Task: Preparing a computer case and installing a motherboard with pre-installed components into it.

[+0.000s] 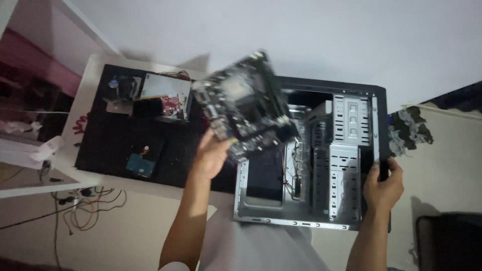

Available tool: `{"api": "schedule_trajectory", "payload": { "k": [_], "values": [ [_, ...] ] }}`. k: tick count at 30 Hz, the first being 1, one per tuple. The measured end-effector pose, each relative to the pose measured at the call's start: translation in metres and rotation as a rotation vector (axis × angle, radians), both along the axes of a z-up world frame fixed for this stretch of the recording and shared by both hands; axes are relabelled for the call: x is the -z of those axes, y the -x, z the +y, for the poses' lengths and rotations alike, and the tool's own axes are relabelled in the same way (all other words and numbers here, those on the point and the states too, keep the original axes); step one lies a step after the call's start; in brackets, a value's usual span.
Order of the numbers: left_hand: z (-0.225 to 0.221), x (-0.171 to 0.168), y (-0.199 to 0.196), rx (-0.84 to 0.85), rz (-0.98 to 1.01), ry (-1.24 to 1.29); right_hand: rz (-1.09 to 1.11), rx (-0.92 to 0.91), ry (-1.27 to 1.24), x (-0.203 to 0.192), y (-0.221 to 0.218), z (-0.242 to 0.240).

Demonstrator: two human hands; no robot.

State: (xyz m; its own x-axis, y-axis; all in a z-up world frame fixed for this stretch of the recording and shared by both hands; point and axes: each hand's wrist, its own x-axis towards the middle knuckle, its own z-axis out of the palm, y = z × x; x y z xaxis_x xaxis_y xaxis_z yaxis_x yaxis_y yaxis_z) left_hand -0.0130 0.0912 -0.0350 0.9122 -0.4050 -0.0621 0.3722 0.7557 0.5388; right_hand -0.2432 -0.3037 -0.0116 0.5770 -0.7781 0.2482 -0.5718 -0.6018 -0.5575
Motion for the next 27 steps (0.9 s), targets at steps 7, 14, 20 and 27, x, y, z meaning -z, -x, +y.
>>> {"api": "schedule_trajectory", "payload": {
  "k": [7, 14, 20, 27],
  "values": [
    [-0.044, 0.037, 0.034, 0.290, 0.051, -0.070, -0.010, -0.007, -0.031, -0.016, -0.005, 0.008],
    [-0.052, 0.047, 0.063, 0.377, 0.208, -0.104, -0.201, -0.021, 0.107, -0.003, -0.005, 0.009],
    [-0.060, 0.078, 0.101, 0.417, 0.169, -0.163, -0.408, -0.222, -0.752, -0.044, -0.033, 0.081],
    [-0.062, 0.018, 0.101, 0.553, 0.040, -0.329, -0.333, -0.201, -1.172, -0.026, -0.045, 0.107]
  ]
}}
